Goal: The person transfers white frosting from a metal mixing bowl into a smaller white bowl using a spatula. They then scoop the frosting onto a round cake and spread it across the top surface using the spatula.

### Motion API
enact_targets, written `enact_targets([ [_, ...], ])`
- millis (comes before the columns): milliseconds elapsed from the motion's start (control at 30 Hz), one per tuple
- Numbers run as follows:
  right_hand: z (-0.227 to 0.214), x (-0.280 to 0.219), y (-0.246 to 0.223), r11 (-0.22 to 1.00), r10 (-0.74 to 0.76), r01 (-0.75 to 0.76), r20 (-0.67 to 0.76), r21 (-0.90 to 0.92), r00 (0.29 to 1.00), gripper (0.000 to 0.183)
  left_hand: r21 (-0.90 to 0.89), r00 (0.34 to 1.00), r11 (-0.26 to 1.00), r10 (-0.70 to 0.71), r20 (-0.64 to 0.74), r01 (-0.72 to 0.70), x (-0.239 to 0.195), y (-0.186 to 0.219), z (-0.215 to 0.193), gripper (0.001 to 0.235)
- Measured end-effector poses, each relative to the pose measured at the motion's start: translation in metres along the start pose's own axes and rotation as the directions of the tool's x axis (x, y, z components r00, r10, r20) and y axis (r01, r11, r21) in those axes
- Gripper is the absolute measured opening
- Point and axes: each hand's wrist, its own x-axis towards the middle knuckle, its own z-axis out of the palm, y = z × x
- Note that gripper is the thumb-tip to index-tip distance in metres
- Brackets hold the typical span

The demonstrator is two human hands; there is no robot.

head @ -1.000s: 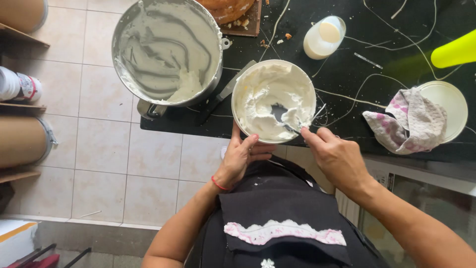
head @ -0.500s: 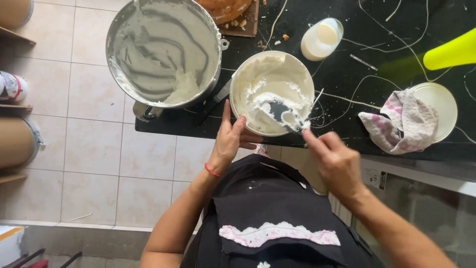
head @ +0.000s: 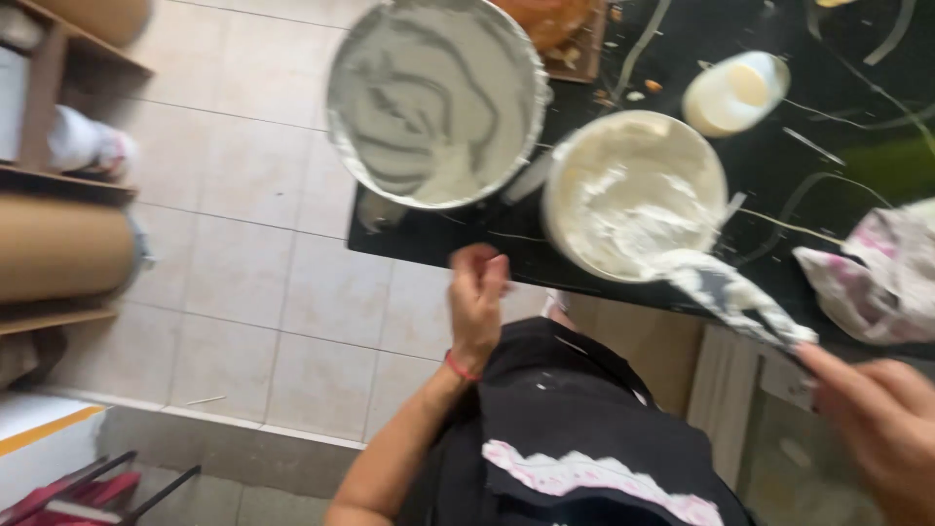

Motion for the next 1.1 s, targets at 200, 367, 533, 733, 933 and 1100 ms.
enact_targets([
  [200, 0.059, 0.052, 0.135, 0.957, -0.040, 0.011, 0.096, 0.290, 0.995, 0.059, 0.144, 0.810, 0.947, 0.320, -0.492, -0.287, 0.069, -0.004, -0.069, 0.081],
  [367, -0.022, 0.175, -0.136, 0.861, -0.433, 0.427, 0.039, -0.275, 0.900, 0.039, -0.199, 0.759, 0.923, 0.132, -0.638, -0.329, 0.161, -0.060, -0.066, 0.016],
  [533, -0.004, 0.261, -0.188, 0.610, -0.693, 0.680, 0.141, -0.407, 0.707, 0.034, -0.178, 0.674, 0.928, 0.099, -0.732, -0.329, 0.168, 0.011, -0.106, 0.048],
  [733, 0.027, 0.336, -0.316, 0.317, -0.898, 0.698, 0.034, -0.642, 0.439, 0.029, 0.223, 0.435, 0.728, 0.595, -0.676, -0.648, 0.178, 0.141, -0.181, 0.047],
  [933, 0.123, 0.414, -0.459, 0.111, -0.942, 0.536, 0.083, -0.837, 0.324, 0.019, 0.114, 0.486, 0.610, 0.719, -0.497, -0.784, 0.250, 0.205, -0.273, 0.046],
  [1100, 0.111, 0.430, -0.546, -0.029, -0.882, 0.659, 0.330, -0.752, 0.337, 0.020, -0.166, 0.667, 0.653, 0.673, -0.320, -0.739, 0.325, 0.264, -0.367, 0.049],
])
